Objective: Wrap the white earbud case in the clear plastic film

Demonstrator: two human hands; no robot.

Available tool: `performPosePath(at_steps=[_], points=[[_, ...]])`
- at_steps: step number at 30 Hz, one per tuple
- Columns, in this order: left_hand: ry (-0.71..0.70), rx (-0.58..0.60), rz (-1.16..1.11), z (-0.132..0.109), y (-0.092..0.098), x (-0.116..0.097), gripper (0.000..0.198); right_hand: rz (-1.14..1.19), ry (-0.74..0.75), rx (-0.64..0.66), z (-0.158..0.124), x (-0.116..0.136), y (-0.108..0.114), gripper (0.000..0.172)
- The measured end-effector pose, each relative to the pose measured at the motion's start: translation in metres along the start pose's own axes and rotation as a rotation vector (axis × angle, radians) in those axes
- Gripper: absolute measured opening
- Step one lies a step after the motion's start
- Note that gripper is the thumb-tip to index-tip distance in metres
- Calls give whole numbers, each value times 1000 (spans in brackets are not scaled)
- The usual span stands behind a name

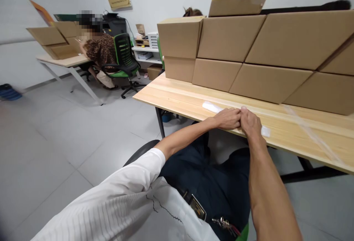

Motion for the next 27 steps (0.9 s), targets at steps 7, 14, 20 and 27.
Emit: performPosePath(at_steps=[7,14,20,27], points=[[33,31,-38,3,-9,1,50,-23,-72,-6,6,-8,-5,96],[55,49,-121,6,-11,3,50,6,-82,-16,2,-9,-3,99],[62,62,-134,3,-7,2,49,-9,-70,-3,2,-12,-5,101],[41,62,-86,-7,7,-1,49,-64,-7,1,-1,-10,-5,100]])
Point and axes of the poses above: each hand's wrist, its own z-axis towards the middle knuckle, its own y-axis out of the back of the hand, x = y × z, the point moved 5 cm from there along z, towards the middle knuckle, and after that the axes turned 2 degrees about z, right-handed, at the moved point
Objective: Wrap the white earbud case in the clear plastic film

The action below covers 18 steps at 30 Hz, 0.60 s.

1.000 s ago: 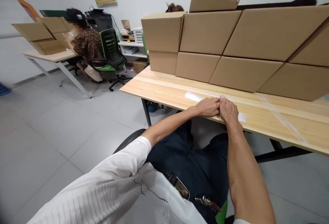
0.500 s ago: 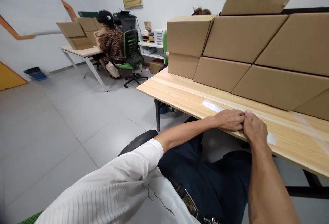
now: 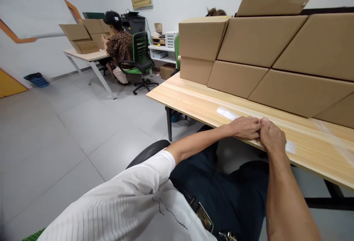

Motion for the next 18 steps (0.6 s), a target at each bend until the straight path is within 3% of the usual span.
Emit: performPosePath(at_steps=[9,14,18], points=[[-15,-72,63,3,-1,3,46,43,38,-33,-2,2,2,89],[5,-57,111,-3,5,1,46,18,34,-27,2,-3,-2,92],[5,-50,120,-1,-1,2,45,-10,12,-12,1,-2,-1,97]])
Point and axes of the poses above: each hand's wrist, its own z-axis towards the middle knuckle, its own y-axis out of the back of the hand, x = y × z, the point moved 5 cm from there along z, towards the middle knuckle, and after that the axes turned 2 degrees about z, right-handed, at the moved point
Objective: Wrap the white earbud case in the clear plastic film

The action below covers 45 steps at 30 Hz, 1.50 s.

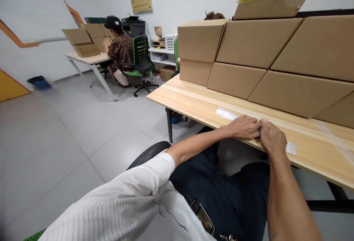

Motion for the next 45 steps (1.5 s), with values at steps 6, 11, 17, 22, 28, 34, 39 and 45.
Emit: performPosePath(at_steps=[6,11,17,22,28,34,39,45], points=[[-3,-31,-64,8,-15,6,49,-10,-12,8,-1,-1,0,99],[3,-28,-49,7,-17,6,50,-9,-6,-5,3,-6,-3,102],[12,-5,-58,6,-17,7,48,29,-20,-20,4,-10,-5,101],[14,0,-93,7,-17,9,46,47,9,-39,6,-13,-7,97],[20,-6,-111,7,-18,9,49,36,16,-37,12,-19,-10,96],[33,12,-107,6,-16,9,49,37,33,-55,15,-21,-13,91],[35,11,-158,6,-17,10,50,15,-34,-71,16,-21,-14,81],[38,14,-150,9,-23,11,52,29,-24,-75,17,-21,-14,78]])
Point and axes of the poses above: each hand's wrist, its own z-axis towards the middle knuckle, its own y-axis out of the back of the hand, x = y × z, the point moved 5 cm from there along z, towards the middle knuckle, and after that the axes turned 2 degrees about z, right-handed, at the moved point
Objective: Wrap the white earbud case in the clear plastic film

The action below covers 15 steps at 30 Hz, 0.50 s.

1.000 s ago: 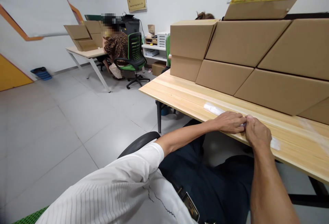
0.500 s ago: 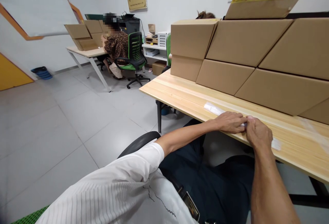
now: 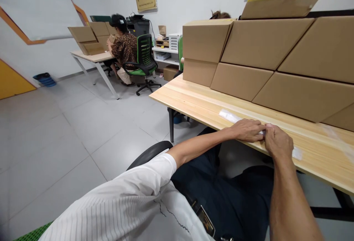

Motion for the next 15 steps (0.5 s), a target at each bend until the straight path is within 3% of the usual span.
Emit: performPosePath(at_steps=[15], points=[[4,9,-78,4,-8,3,51,4,-7,8,-1,1,2,76]])
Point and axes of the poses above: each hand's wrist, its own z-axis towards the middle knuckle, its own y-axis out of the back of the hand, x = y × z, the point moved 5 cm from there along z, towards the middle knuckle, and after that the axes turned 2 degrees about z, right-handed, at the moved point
